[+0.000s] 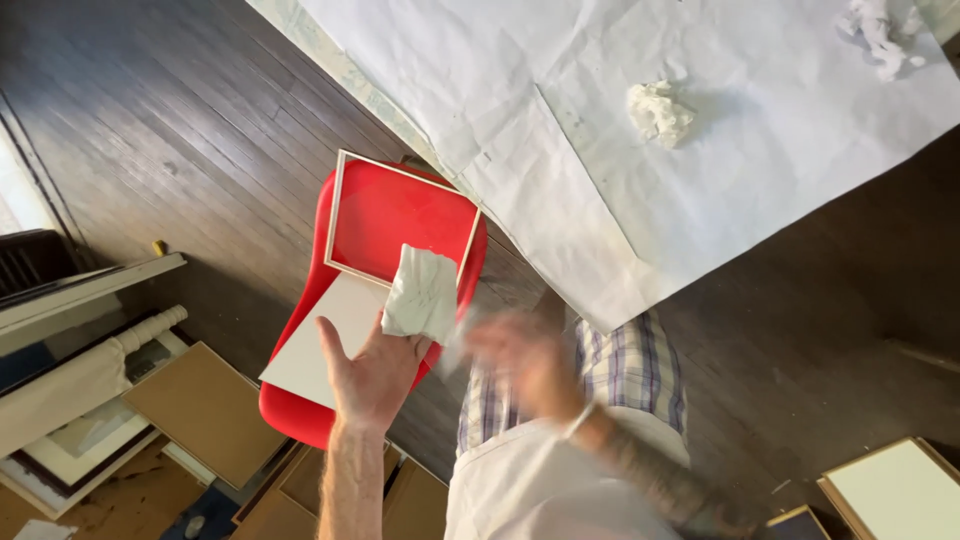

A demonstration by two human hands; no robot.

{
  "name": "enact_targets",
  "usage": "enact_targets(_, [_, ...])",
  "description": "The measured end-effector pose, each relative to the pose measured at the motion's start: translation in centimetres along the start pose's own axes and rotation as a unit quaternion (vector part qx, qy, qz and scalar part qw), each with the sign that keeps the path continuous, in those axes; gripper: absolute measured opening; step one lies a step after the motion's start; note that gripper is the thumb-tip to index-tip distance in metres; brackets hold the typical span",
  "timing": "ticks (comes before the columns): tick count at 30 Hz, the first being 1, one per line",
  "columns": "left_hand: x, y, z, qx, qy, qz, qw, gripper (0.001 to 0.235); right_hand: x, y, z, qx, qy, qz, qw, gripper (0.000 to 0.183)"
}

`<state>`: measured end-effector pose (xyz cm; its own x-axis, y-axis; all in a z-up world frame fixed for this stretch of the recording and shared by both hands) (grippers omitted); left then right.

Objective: Cleaning a glass pane and a picture frame using a spray cleaner and paper towels in preparation for assembly.

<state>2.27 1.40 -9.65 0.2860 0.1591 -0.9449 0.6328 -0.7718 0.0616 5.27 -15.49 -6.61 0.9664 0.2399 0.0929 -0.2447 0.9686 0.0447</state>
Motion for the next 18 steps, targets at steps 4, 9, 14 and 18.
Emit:
enact_targets(4, [-0.2,1.1,-0.8,-0.087,0.1,0.173,0.976,0.109,-1.6,-15.1,-17.2,-0.087,0.235,-0.304,0.919,0.016])
enact_targets(9, [-0.2,1.4,-0.9,-0.086,0.11,0.181,0.973,0.106,-1.6,-11.3,-14.7,-0.243,0.211,-0.305,0.896,0.016])
enact_targets(14, [1.0,0.1,-0.1,-0.13,0.07,0.16,0.976,0.104,-3.8,6.7,1.9,0.031,0.136,0.063,0.988,0.034])
enact_targets(18, [0.3,0.9,-0.5,-0.075,0.096,0.146,0.982,0.108,-3.2,-4.6,-8.3,-0.088,0.181,-0.071,0.977,0.019])
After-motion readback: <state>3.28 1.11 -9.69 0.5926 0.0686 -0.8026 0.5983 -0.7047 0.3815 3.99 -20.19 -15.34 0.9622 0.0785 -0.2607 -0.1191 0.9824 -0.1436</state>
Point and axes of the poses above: each hand's wrist, its own x-axis towards the middle knuckle, its own y-axis out of the palm, z = x × y, the point moved 9 cm from there along x, towards the middle knuckle, and after that the axes turned 12 degrees about -z, right-handed, at the moved point
